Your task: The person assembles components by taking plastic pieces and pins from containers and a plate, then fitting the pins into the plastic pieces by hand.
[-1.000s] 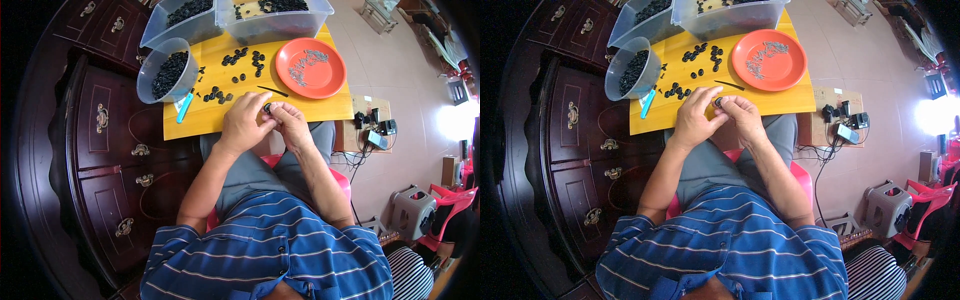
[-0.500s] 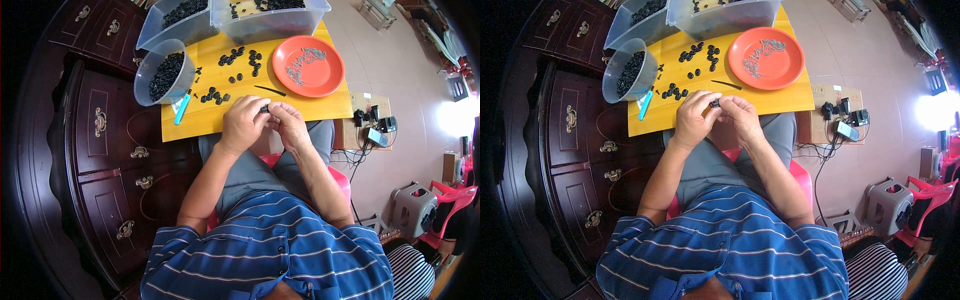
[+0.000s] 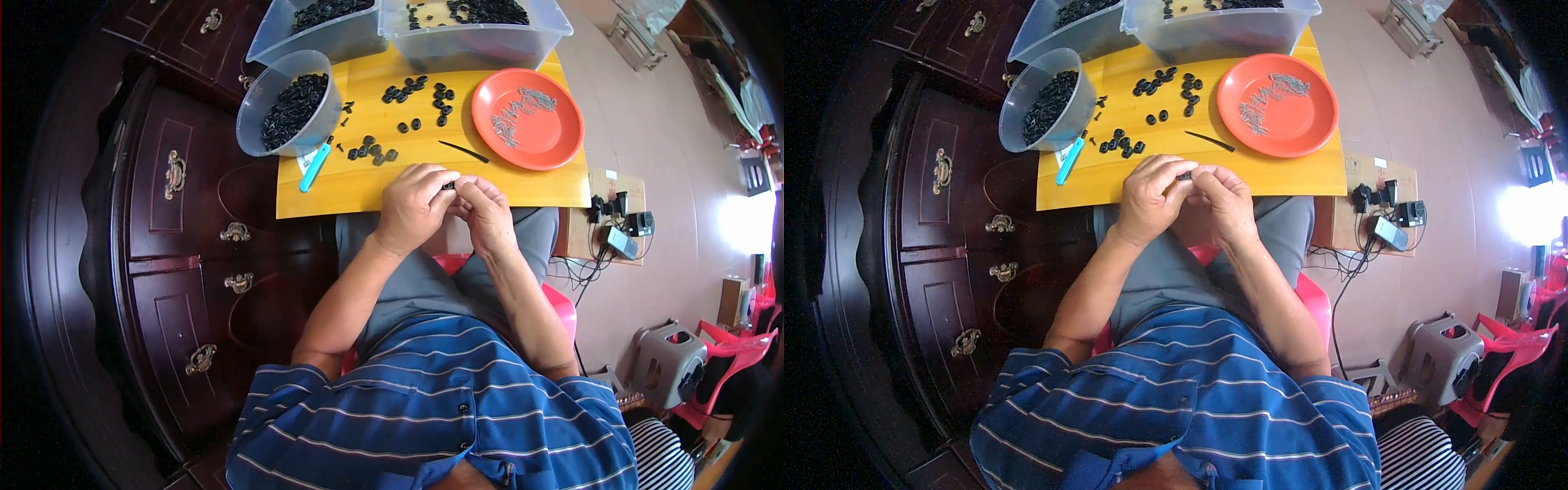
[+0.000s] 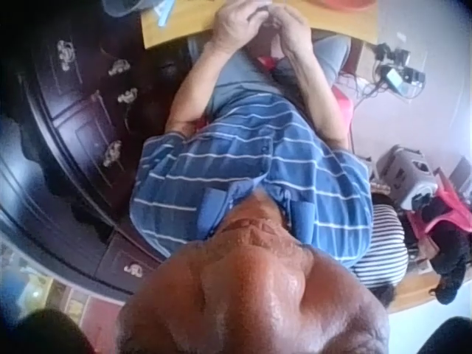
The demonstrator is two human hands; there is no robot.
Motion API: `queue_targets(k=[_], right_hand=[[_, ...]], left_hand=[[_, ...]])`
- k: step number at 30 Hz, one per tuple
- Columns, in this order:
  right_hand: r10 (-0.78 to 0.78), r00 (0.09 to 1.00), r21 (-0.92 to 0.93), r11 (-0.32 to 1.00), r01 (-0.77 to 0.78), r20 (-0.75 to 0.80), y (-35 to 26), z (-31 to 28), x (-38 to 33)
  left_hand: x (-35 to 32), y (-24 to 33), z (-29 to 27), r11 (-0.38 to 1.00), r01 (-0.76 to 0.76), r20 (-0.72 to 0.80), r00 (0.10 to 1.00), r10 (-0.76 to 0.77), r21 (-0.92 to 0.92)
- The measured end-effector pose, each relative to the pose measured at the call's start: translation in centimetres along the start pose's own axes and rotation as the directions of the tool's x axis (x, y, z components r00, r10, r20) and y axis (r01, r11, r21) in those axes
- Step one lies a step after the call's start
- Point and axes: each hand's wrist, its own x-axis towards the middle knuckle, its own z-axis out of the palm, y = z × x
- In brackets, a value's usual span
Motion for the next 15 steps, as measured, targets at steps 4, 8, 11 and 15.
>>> queue_targets(k=[4, 8, 11, 15], right_hand=[[-0.006, 0.999, -0.115, 0.993, 0.010, 0.033, -0.1, 0.5, -0.1], [0.064, 0.996, -0.155, 0.986, -0.053, 0.066, -0.1, 0.5, -0.3], [0.153, 0.978, -0.189, 0.974, -0.124, 0.144, 0.6, 0.5, -0.5], [0.356, 0.895, -0.292, 0.916, -0.277, 0.270, 1.6, 1.1, -0.9]], left_hand=[[-1.2, -0.7, -0.7, 0.996, 0.079, -0.057, 0.995, -0.082, -0.045], [-2.8, -3.4, -3.0, 0.957, 0.282, -0.102, 0.952, -0.287, -0.060], [-3.2, -4.3, -4.4, 0.934, 0.353, -0.110, 0.927, -0.357, -0.057], [-3.6, -5.1, -5.2, 0.951, 0.309, -0.130, 0.943, -0.308, -0.010]])
